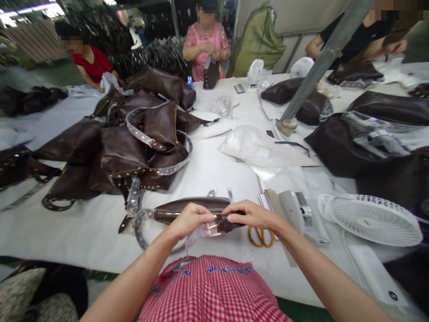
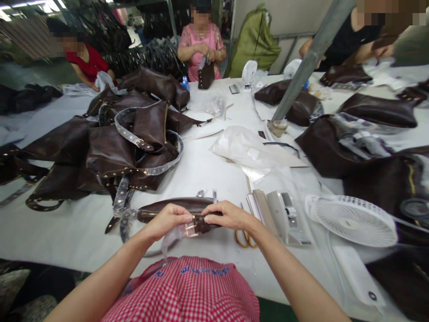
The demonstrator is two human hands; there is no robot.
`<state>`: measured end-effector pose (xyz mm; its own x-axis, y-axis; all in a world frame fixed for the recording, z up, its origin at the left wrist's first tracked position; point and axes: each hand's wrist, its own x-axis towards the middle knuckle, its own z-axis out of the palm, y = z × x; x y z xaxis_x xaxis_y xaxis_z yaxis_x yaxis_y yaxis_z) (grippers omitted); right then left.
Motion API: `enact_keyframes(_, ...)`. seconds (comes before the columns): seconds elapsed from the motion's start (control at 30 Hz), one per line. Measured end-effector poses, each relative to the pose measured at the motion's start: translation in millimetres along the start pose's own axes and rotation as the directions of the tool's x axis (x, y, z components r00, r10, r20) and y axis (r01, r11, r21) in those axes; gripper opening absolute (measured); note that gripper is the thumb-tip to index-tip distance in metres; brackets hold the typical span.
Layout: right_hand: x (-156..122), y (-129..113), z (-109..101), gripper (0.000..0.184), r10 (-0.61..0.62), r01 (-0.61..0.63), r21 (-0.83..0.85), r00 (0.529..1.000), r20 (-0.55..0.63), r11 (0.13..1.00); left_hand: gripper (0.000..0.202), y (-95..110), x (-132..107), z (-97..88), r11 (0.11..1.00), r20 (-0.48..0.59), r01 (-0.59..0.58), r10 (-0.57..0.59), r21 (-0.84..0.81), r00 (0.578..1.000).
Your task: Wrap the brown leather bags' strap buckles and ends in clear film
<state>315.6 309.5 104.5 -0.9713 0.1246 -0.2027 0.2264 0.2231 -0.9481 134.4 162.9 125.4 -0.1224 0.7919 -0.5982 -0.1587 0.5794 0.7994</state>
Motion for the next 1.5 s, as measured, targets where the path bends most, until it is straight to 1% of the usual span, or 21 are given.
enact_keyframes(0.13, 1, -2, 1, 0.030, 0.012, -0.010, 0.056, 0.999, -0.036, 0.998, 0.027, 3, 2, 5.7, 1.000, 0.032, -0.005, 0.004, 0.030, 0.999)
enact_keyframes(0.23, 2, 0, 3, 0.024, 0.032, -0.023, 0.103, 0.996, -0.080, 0.994, 0.024, 2, 8, 10.5, 0.996, 0.020, -0.030, 0.028, 0.080, 0.999)
enact_keyframes(0.3, 3, 2, 4, 0.023, 0.032, -0.019, 0.158, 0.996, -0.078, 0.987, 0.021, 3, 12, 13.5, 0.994, 0.014, -0.047, 0.046, 0.103, 0.999)
enact_keyframes(0.37, 4, 4, 4, 0.024, 0.026, -0.011, 0.212, 0.997, -0.068, 0.977, 0.021, 7, 15, 16.2, 0.995, 0.042, -0.065, 0.062, 0.078, 0.997)
enact_keyframes(0.43, 4, 6, 3, 0.026, 0.023, -0.009, 0.252, 0.998, -0.053, 0.968, 0.029, 13, 17, 18.8, 0.997, 0.111, -0.081, 0.080, 0.003, 0.991)
enact_keyframes(0.53, 2, 6, 0, 0.031, -0.004, 0.001, 0.283, 1.000, 0.010, 0.959, 0.049, 22, 18, 20.9, 0.991, 0.235, -0.077, 0.102, -0.114, 0.967)
enact_keyframes(0.6, 1, 7, -3, 0.031, -0.028, 0.016, 0.282, 0.999, 0.037, 0.959, 0.058, 27, 18, 19.1, 0.988, 0.273, -0.062, 0.098, -0.140, 0.957)
enact_keyframes(0.67, 0, 8, -6, 0.031, -0.024, 0.021, 0.283, 1.000, 0.008, 0.959, 0.059, 31, 17, 13.6, 0.993, 0.285, -0.070, 0.095, -0.096, 0.954)
enact_keyframes(0.73, 0, 10, -8, 0.032, 0.002, 0.007, 0.297, 1.000, -0.030, 0.955, 0.051, 34, 14, 5.5, 0.995, 0.326, -0.086, 0.065, 0.048, 0.943)
enact_keyframes(0.8, 0, 10, -9, 0.031, 0.017, -0.005, 0.321, 0.999, -0.035, 0.947, 0.041, 35, 11, -1.9, 0.980, 0.409, -0.071, -0.012, 0.187, 0.913)
enact_keyframes(0.83, 0, 9, -9, 0.030, 0.017, -0.007, 0.329, 0.999, -0.027, 0.944, 0.038, 34, 9, -4.4, 0.976, 0.447, -0.045, -0.056, 0.212, 0.893)
enact_keyframes(0.9, 1, 7, -9, 0.031, 0.012, -0.006, 0.330, 1.000, -0.016, 0.944, 0.034, 31, 6, -5.9, 0.986, 0.488, 0.022, -0.101, 0.164, 0.867)
enact_keyframes(0.93, 1, 6, -9, 0.033, 0.016, -0.012, 0.320, 1.000, -0.010, 0.947, 0.034, 28, 5, -5.1, 0.992, 0.487, 0.048, -0.100, 0.117, 0.868)
enact_keyframes(1.0, 2, 5, -8, 0.033, 0.046, -0.046, 0.282, 0.999, 0.006, 0.958, 0.032, 22, 3, -1.8, 0.995, 0.454, 0.081, -0.098, 0.057, 0.886)
enact_keyframes(1.1, 1, 6, -8, 0.028, 0.086, -0.096, 0.249, 0.995, 0.052, 0.964, 0.030, 15, 2, 2.8, 0.993, 0.430, 0.107, -0.115, 0.043, 0.895)
enact_keyframes(1.27, 1, 14, -12, 0.025, 0.062, -0.086, 0.271, 0.993, 0.096, 0.959, 0.028, 13, 6, 2.7, 0.991, 0.464, 0.133, -0.119, 0.002, 0.878)
enact_keyframes(1.4, -1, 16, -14, 0.029, 0.020, -0.061, 0.269, 0.988, 0.155, 0.961, 0.033, 15, 8, 1.7, 0.984, 0.493, 0.172, -0.168, 0.038, 0.854)
enact_keyframes(1.43, -2, 15, -14, 0.030, 0.024, -0.061, 0.239, 0.988, 0.153, 0.969, 0.034, 16, 8, 1.7, 0.982, 0.486, 0.180, -0.182, 0.052, 0.855)
enact_keyframes(1.5, -7, 13, -14, 0.029, 0.055, -0.063, 0.084, 0.994, 0.093, 0.994, 0.033, 16, 7, 1.5, 0.979, 0.451, 0.194, -0.202, 0.066, 0.869)
